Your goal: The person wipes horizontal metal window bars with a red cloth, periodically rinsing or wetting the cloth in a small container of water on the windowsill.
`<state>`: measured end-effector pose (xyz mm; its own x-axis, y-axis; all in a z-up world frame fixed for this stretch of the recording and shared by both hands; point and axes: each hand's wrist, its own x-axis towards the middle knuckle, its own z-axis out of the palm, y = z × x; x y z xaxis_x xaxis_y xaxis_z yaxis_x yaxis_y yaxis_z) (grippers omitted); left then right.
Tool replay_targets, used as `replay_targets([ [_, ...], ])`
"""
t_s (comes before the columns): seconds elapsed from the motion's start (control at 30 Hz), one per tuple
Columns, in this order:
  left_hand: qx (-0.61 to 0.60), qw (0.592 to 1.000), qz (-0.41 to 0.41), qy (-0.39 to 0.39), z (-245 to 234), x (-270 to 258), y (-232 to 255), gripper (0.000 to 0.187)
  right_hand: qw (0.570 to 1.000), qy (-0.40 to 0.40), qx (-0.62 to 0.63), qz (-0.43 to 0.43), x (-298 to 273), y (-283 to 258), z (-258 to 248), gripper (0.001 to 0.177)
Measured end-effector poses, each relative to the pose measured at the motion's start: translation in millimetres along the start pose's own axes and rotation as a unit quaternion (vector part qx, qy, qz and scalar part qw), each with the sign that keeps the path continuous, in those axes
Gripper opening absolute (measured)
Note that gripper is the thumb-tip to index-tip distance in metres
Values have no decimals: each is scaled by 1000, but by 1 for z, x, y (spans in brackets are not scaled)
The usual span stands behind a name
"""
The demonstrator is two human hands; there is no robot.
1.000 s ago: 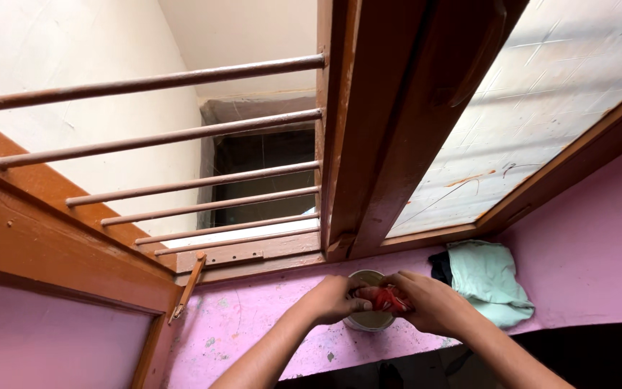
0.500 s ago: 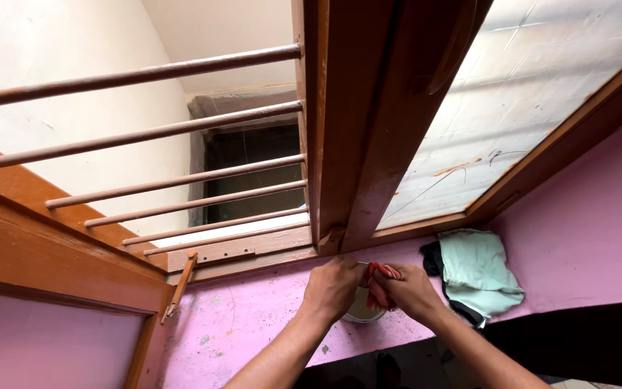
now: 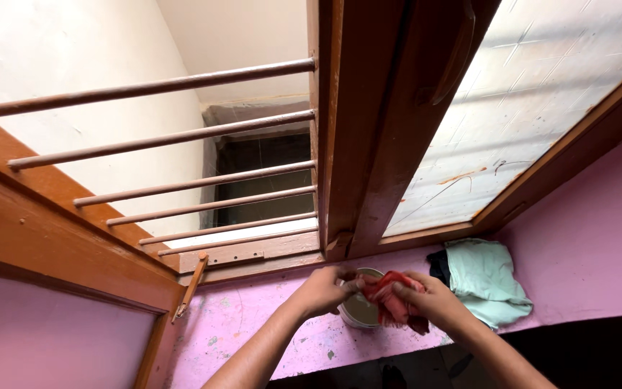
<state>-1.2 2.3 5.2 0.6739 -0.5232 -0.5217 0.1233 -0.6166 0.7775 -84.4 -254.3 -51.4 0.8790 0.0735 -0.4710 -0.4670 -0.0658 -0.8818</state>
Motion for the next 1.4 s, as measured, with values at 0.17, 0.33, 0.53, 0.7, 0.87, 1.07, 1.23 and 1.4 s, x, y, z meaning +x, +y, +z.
replay_targets([
  [0.17,-2,986,155,60,-1,-13,-2,71,983,-62,174,7,10,16,-9,44],
  [0.33,-25,983,155,90,-6,-18,0,56,965,-36,224,131,-30,-62,31,62],
  [0.53,18,972,131,194,-30,-38,7,31,981,-167,71,70,-44,-105,64,52],
  [0.7,59,930,203,302,-72,-82,32,27,986,-102,-13,-129,-36,-137,91,53],
  [0.87,157,827,277,464,-136,-146,58,24,954,-4,26,-300,-52,-220,118,42],
  [1.07,247,650,294,656,-204,-218,97,20,657,264,-227,-668,-87,-333,181,56],
  [1.23,337,489,296,748,-252,-271,127,33,544,320,-386,-673,-67,-387,216,50],
  [1.4,320,601,249,688,-289,-272,113,33,572,265,-443,-638,-60,-393,228,79],
])
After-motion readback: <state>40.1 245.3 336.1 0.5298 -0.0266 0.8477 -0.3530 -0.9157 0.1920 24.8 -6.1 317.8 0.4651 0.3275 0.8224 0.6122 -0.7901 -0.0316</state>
